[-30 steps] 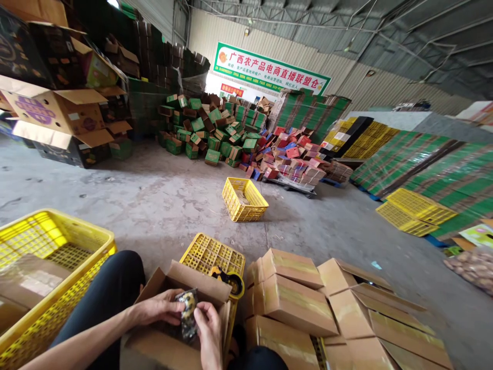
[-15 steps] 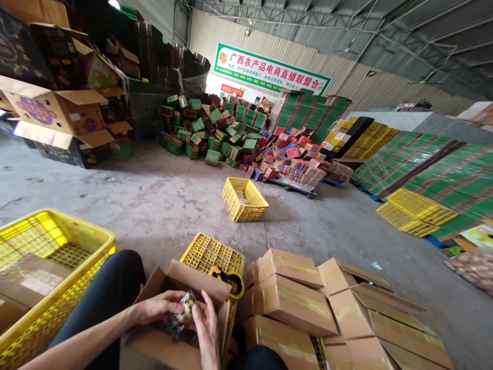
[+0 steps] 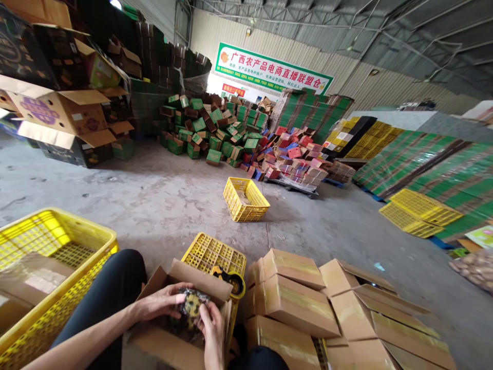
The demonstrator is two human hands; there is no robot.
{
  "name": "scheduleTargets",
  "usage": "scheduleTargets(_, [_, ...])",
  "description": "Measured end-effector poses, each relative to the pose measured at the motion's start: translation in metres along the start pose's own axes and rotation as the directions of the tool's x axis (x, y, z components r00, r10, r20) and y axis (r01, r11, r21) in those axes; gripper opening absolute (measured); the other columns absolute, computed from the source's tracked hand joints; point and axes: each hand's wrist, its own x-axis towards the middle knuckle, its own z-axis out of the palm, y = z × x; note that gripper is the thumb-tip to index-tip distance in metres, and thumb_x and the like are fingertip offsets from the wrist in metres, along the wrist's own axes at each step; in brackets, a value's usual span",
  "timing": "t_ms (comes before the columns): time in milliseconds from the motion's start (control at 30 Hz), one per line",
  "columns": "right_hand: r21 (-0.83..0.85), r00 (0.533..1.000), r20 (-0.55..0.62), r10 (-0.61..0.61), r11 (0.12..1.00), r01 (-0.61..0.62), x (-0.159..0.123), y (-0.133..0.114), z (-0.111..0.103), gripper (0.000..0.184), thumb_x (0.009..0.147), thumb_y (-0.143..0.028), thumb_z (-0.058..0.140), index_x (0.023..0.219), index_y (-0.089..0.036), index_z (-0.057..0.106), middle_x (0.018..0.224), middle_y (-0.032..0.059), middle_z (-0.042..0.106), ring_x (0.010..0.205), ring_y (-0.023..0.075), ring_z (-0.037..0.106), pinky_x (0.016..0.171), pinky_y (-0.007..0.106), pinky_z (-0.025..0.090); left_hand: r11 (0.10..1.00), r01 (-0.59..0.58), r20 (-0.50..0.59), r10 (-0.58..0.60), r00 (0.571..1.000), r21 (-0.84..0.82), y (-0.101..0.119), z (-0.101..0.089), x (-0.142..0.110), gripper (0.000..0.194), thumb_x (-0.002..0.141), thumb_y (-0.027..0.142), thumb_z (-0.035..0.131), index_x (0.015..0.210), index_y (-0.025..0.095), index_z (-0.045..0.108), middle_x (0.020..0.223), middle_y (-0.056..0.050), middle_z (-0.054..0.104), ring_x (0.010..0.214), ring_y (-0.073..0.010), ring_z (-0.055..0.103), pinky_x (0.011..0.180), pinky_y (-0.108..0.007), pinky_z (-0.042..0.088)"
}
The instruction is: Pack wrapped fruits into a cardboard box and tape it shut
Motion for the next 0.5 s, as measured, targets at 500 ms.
scheduleTargets(500, [0.075,1.0,-0.018,0.008,0.997,-0.006,0.0,0.002,0.002,0.056,0.07,-0.073,0.084,0.093,-0.022,0.083,0.1,0.0083,0.08,0.098,0.0269,0.072,0.087,0.037,0.059,0.999,-0.033,-0.008,0.033,0.999,0.025,0.01,0.006,-0.002,0.049,0.078,0.045,0.092,0.112,0.013,0.079,0.094,-0.009,0.074,0.075,-0.0138,0.067,0.073,-0.024,0.055])
